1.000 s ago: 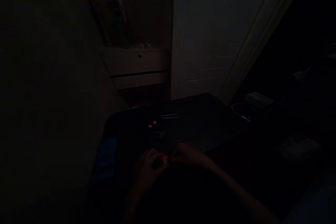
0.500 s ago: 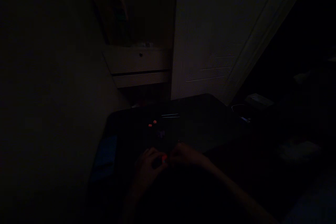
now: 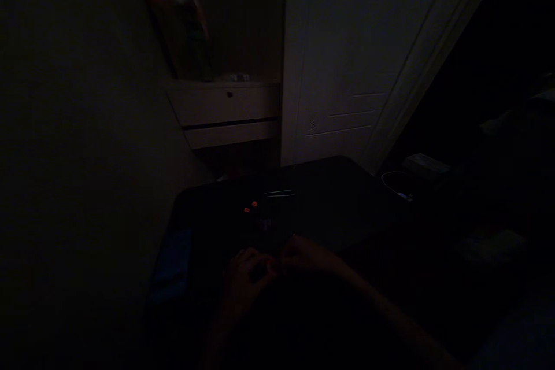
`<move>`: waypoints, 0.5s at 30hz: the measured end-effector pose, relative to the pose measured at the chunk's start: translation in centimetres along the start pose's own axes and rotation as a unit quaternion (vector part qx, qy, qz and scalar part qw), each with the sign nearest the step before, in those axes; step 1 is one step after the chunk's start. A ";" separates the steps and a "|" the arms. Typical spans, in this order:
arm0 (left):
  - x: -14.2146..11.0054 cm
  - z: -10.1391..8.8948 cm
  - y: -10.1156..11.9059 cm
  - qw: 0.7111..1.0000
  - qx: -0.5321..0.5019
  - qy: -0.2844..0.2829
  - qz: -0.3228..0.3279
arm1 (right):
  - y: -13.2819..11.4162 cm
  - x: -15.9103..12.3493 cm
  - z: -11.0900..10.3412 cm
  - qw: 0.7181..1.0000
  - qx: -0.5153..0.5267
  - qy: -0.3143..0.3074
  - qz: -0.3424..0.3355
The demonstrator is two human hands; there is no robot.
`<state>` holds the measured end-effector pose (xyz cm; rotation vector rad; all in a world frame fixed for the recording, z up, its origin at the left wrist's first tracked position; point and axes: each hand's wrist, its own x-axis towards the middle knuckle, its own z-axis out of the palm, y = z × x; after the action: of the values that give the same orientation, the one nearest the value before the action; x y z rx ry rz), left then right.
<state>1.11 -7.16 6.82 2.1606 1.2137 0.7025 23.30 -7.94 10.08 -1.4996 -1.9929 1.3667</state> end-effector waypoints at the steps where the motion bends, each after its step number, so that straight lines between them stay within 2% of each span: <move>1: 0.0 0.0 0.0 1.000 0.000 0.001 0.001 | 0.0 0.0 0.0 1.000 0.001 0.006 0.000; 6: -0.1 0.1 -0.3 1.000 -0.005 -0.006 -0.003 | -0.7 0.2 0.5 0.997 -0.057 0.020 0.037; 12: 0.0 0.1 -0.1 1.000 0.003 -0.013 -0.002 | -2.8 -0.1 0.3 0.982 -0.151 0.027 0.111; 15: -0.1 0.0 -0.1 1.000 -0.001 -0.021 -0.006 | -3.2 -0.2 0.0 0.982 -0.156 0.021 0.109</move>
<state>1.03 -7.25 6.74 2.1543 1.2022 0.6507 21.48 -8.15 12.74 -1.9163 -2.1442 1.1244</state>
